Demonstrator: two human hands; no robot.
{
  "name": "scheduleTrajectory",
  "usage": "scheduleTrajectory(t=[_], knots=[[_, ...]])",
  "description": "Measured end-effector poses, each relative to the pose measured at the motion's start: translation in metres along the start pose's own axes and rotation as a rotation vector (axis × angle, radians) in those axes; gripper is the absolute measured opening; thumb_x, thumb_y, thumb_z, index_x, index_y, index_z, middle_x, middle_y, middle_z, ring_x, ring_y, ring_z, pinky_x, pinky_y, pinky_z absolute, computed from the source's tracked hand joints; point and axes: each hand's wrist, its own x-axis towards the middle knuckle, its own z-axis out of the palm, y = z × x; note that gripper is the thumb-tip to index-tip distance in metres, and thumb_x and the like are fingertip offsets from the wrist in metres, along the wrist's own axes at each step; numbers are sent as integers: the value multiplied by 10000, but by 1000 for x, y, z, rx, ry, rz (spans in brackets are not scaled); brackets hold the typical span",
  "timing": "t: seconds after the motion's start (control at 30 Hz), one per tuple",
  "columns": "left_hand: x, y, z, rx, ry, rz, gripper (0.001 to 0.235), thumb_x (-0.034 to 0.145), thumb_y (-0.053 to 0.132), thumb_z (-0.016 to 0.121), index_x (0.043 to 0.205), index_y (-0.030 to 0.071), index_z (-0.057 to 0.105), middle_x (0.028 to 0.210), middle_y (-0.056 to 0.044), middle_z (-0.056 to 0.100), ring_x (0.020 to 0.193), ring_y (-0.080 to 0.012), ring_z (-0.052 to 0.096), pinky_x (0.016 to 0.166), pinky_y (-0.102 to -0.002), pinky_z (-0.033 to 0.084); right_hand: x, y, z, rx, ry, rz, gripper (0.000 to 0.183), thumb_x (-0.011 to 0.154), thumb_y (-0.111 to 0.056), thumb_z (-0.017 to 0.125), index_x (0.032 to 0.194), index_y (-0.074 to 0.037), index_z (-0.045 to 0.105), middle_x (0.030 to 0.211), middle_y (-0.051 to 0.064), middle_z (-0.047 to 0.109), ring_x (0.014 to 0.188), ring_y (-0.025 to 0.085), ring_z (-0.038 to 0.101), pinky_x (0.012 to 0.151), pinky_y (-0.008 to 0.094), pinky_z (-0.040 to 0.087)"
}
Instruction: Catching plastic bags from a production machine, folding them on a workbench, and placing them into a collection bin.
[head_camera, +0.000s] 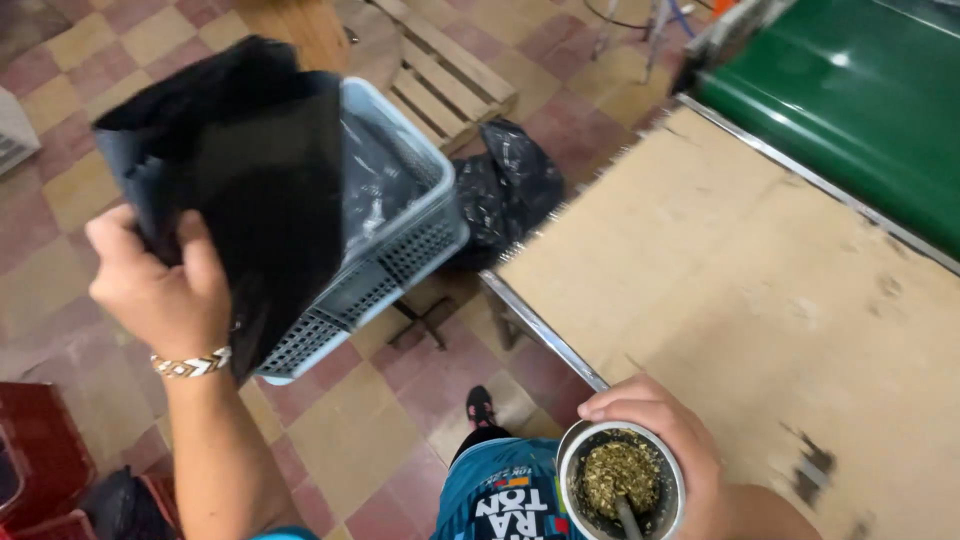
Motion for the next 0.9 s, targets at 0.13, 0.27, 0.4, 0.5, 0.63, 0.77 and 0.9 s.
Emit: scheduleTrajectory(t=[0.13,0.27,0.4,0.5,0.63,0.77,0.9], knots=[[24,-88,8,140,57,7,173,1059,159,706,1112,23,613,920,-144,632,727,-440,639,594,-496,453,60,18,55,10,-30,-26,719,868,-675,594,1074,14,609,1053,161,710,940,244,753,846,326,603],[23,-164,27,49,41,-96,193,1011,121,695,1098,20,555,893,-175,659,719,-468,619,608,-502,441,97,44,105,45,-82,-15,766,677,-584,808,1118,4,590,1079,149,701,997,238,734,855,308,627],[7,-246,71,-266,42,-365,215,990,120,661,1024,51,460,872,-68,463,782,-249,461,754,-403,402,121,60,141,150,-139,85,767,699,-538,837,1201,-23,571,1150,145,676,1090,253,697,935,359,612],[-38,-330,151,-409,-15,-557,217,968,167,663,985,108,455,916,-13,478,829,-161,438,787,-341,412,137,69,158,155,-154,123,775,702,-539,842,1234,-52,557,1164,142,669,1098,258,698,948,377,607],[-114,-404,254,-492,-187,-1064,298,923,243,699,1099,108,500,936,-24,647,793,-114,561,753,-290,528,156,71,174,109,-181,127,814,650,-472,893,1269,-88,529,1193,132,655,1113,257,694,952,371,604],[-148,-424,265,-182,-365,-1045,254,930,283,684,1029,89,555,851,-84,638,776,-273,624,758,-422,494,167,80,184,70,-167,118,783,673,-491,860,1243,-62,536,1155,133,657,1080,249,694,919,357,609],[-147,-419,263,-69,-389,-1015,339,950,286,645,1146,59,486,882,-147,585,793,-362,568,752,-492,468,168,91,190,99,-136,118,821,635,-448,890,1261,-64,526,1169,133,652,1103,238,681,942,346,624]])
